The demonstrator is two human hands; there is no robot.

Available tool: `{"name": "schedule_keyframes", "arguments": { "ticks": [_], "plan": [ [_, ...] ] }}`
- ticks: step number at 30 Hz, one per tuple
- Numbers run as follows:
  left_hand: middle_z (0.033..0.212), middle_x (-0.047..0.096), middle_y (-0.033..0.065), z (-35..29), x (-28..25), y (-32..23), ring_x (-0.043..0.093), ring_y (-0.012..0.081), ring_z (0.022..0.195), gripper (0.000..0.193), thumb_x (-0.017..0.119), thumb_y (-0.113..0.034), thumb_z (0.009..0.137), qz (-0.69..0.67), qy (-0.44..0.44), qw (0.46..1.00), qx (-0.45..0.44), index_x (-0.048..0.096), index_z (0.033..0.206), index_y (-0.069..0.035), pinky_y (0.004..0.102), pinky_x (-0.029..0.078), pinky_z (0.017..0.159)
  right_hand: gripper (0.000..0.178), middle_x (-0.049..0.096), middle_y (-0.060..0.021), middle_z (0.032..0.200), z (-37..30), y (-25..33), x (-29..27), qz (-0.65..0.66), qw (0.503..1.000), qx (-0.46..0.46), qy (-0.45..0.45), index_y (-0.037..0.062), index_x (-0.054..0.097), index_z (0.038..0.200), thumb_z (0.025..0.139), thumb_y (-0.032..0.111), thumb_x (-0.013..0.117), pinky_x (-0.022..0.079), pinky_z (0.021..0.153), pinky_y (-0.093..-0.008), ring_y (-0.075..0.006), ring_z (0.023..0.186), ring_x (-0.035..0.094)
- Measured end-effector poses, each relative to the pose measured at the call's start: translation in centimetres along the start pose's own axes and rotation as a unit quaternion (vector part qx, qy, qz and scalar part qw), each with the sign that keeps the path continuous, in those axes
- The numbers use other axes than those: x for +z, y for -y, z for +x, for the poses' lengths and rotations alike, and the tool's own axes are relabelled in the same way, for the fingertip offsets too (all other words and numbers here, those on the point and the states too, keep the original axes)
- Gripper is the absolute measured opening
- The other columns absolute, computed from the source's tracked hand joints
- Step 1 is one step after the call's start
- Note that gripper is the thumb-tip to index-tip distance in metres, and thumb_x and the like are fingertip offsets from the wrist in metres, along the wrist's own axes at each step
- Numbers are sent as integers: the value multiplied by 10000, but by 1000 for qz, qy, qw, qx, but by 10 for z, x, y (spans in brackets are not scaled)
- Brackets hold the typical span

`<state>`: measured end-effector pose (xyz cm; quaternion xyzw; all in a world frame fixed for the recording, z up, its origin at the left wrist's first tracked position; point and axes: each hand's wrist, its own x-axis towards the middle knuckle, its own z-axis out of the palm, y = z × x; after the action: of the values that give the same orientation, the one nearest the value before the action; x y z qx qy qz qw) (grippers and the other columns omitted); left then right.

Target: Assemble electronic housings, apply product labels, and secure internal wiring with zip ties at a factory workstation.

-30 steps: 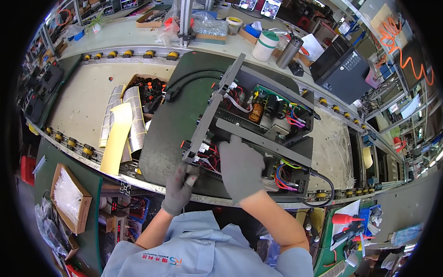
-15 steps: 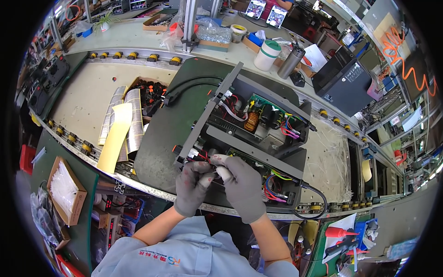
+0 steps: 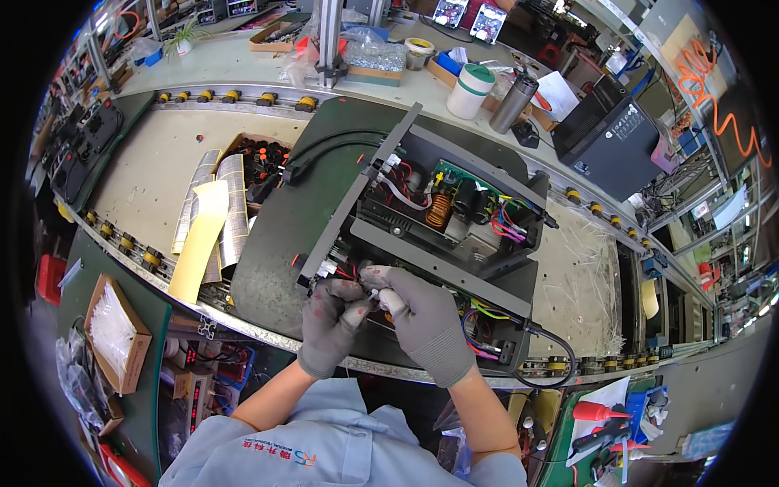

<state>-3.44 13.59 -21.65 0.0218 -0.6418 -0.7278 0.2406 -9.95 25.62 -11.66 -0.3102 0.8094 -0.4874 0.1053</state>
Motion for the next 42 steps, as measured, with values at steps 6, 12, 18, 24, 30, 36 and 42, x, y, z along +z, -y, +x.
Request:
{"name": "schedule_keyframes", "arguments": {
  "ticks": [6, 12, 18, 24, 30, 36, 42],
  "plan": [
    [878, 585, 74, 1, 2, -1, 567, 106, 771, 223, 623, -107, 847, -16, -12, 1000, 18, 483, 992, -10, 248, 476, 700, 216, 656, -124, 960, 0, -1, 1, -25, 999, -22, 6, 14, 607, 1036, 825, 40, 569, 505, 773, -287, -218, 889, 651],
    [884, 620, 83, 1, -3, 13, 605, 122, 800, 245, 651, -88, 826, -35, -8, 997, 73, 514, 1016, -13, 257, 491, 737, 144, 644, -97, 858, -1, -4, 9, -38, 998, -22, -33, 20, 599, 907, 765, 21, 623, 503, 712, -288, -215, 817, 647],
    [877, 621, 91, 1, -11, 9, 616, 152, 711, 305, 685, -99, 785, 80, 16, 986, 145, 529, 1043, -49, 266, 500, 644, 101, 589, -93, 752, -6, 1, 5, -98, 994, -51, -12, 30, 538, 796, 742, 26, 623, 468, 633, -339, -266, 732, 597],
    [846, 624, 76, -12, -4, 0, 613, 189, 628, 316, 688, -64, 745, 203, -56, 967, 143, 534, 1021, -51, 287, 484, 545, 132, 584, -100, 712, -23, -6, 12, -158, 978, -134, 18, 24, 478, 739, 814, 54, 582, 478, 580, -325, -250, 660, 602],
    [801, 609, 23, -12, -8, 14, 546, 92, 588, 248, 642, -4, 752, 305, -108, 935, 147, 538, 974, -43, 234, 451, 555, 64, 609, -82, 748, -61, -5, 26, -70, 981, -150, 102, 39, 514, 778, 798, 62, 570, 476, 612, -298, -213, 682, 606],
    [709, 478, -10, -13, -22, -57, 380, 30, 481, 107, 513, -98, 858, -311, -50, 939, -139, 512, 956, -57, 164, 308, 421, 109, 629, -120, 836, -81, -12, 18, 3, 996, 57, -67, 10, 610, 894, 805, 71, 596, 495, 663, -283, -195, 731, 633],
    [711, 475, 13, -4, -15, -76, 361, 40, 461, 779, 416, -774, 730, -224, -35, 968, -109, 460, 1047, -64, 166, 280, 391, 339, 611, -135, 735, -61, 7, 43, 20, 991, 46, 126, 46, 626, 932, 804, 360, 635, 468, 596, -332, -264, 671, 616]
  ]
}}
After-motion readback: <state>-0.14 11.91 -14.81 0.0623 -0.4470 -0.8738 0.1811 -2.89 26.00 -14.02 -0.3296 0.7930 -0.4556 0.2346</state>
